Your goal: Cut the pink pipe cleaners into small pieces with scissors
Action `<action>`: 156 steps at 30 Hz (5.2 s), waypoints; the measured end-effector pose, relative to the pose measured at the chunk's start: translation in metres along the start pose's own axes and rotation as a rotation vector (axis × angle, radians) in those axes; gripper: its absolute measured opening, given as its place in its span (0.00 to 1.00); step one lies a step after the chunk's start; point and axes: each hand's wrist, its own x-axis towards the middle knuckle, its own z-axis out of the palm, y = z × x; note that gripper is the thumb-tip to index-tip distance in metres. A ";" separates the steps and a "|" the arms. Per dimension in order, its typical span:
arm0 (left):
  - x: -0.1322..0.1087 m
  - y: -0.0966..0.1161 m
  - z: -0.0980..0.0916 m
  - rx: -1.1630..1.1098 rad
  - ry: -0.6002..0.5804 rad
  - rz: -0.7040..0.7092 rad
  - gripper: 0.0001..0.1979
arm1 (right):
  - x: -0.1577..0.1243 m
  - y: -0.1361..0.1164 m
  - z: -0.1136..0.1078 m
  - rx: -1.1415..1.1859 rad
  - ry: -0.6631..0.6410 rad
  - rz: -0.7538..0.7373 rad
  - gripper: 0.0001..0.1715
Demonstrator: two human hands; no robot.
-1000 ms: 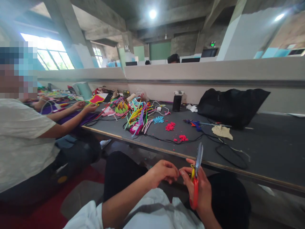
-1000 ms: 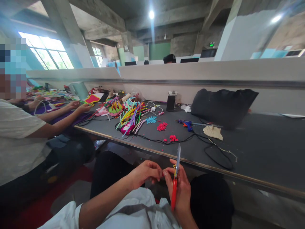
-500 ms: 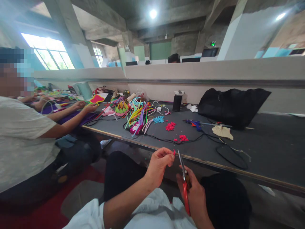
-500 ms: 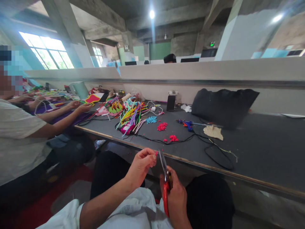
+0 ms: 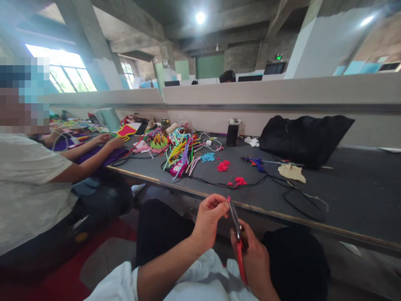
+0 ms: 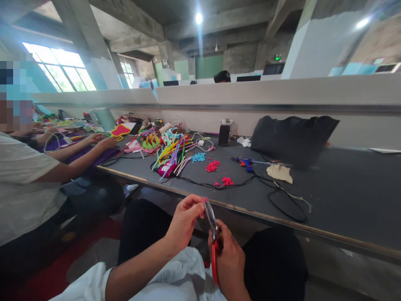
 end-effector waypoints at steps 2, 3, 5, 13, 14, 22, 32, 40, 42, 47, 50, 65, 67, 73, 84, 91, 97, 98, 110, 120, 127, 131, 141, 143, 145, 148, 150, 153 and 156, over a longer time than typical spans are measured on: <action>-0.001 -0.001 0.001 -0.010 0.003 -0.002 0.04 | -0.001 0.001 0.001 -0.015 0.013 -0.011 0.27; -0.001 -0.001 0.001 -0.019 0.005 -0.002 0.04 | -0.001 0.001 0.001 -0.017 0.018 -0.021 0.27; -0.001 -0.002 0.002 -0.033 0.008 0.003 0.04 | -0.002 0.002 0.002 -0.015 0.031 -0.044 0.27; 0.001 -0.002 0.002 0.002 0.028 0.019 0.04 | -0.002 0.010 0.005 -0.115 0.049 -0.104 0.25; 0.001 -0.002 0.002 0.014 0.033 0.026 0.04 | -0.001 0.010 0.005 -0.117 0.028 -0.089 0.24; 0.003 0.000 0.003 0.042 0.032 0.059 0.03 | 0.001 -0.001 0.002 -0.087 0.006 0.005 0.25; 0.004 0.004 0.002 0.127 0.090 0.072 0.04 | 0.002 -0.004 0.002 -0.189 0.032 -0.007 0.24; 0.002 0.008 0.001 0.138 0.109 0.089 0.04 | 0.002 -0.010 0.002 -0.177 0.025 0.007 0.24; 0.002 0.008 0.000 0.141 0.107 0.090 0.04 | 0.001 -0.012 0.002 -0.185 0.012 0.019 0.24; 0.001 0.009 -0.004 0.166 0.095 0.099 0.04 | -0.001 -0.011 0.005 -0.204 0.036 0.000 0.24; -0.001 0.010 -0.004 0.181 0.095 0.110 0.04 | -0.004 -0.006 0.007 -0.198 0.029 -0.026 0.24; -0.008 0.011 0.000 0.141 0.113 0.080 0.05 | -0.012 -0.006 0.006 -0.125 0.035 -0.035 0.26; -0.009 0.010 -0.001 0.143 0.109 0.084 0.05 | -0.012 -0.006 0.005 -0.146 0.039 -0.039 0.25; -0.010 0.006 -0.005 0.178 0.107 0.097 0.04 | -0.015 -0.004 0.004 -0.152 0.027 -0.050 0.24; -0.006 0.007 -0.011 0.271 0.120 0.098 0.04 | -0.016 -0.009 0.005 -0.163 -0.001 0.069 0.26; -0.002 0.008 -0.014 0.535 0.143 0.240 0.04 | -0.015 -0.007 0.002 -0.253 0.040 -0.009 0.22; -0.007 0.017 -0.014 0.764 0.111 0.391 0.06 | -0.014 -0.001 0.006 -0.186 0.021 -0.015 0.24; -0.006 0.017 -0.014 0.793 0.103 0.426 0.06 | -0.014 0.000 0.006 -0.133 0.016 -0.001 0.24; 0.119 -0.013 -0.055 1.131 0.152 0.431 0.04 | -0.026 0.049 0.046 0.405 -0.164 0.184 0.27; 0.222 -0.017 -0.044 1.416 0.081 0.253 0.08 | -0.024 0.051 0.054 0.445 -0.175 0.196 0.29; 0.238 -0.018 -0.040 1.539 -0.044 0.258 0.16 | -0.020 0.055 0.050 0.476 -0.138 0.192 0.28; 0.228 -0.017 -0.038 1.578 -0.131 0.348 0.12 | -0.021 0.061 0.053 0.491 -0.121 0.207 0.27; 0.179 -0.039 -0.003 1.656 -0.535 0.431 0.10 | -0.025 0.056 0.051 0.506 -0.102 0.216 0.25; 0.179 -0.041 -0.003 1.671 -0.548 0.400 0.10 | -0.024 0.057 0.050 0.508 -0.092 0.222 0.26; 0.180 -0.042 -0.005 1.667 -0.551 0.370 0.11 | -0.023 0.057 0.050 0.512 -0.093 0.225 0.27; 0.182 -0.043 -0.008 1.610 -0.531 0.340 0.11 | -0.023 0.058 0.050 0.515 -0.101 0.227 0.26; 0.183 -0.043 -0.011 1.535 -0.504 0.325 0.10 | -0.023 0.059 0.049 0.515 -0.106 0.227 0.26; 0.185 -0.044 -0.017 1.370 -0.453 0.294 0.08 | -0.023 0.061 0.049 0.514 -0.111 0.229 0.25; 0.187 -0.045 -0.024 1.176 -0.381 0.240 0.07 | -0.023 0.062 0.051 0.518 -0.120 0.227 0.25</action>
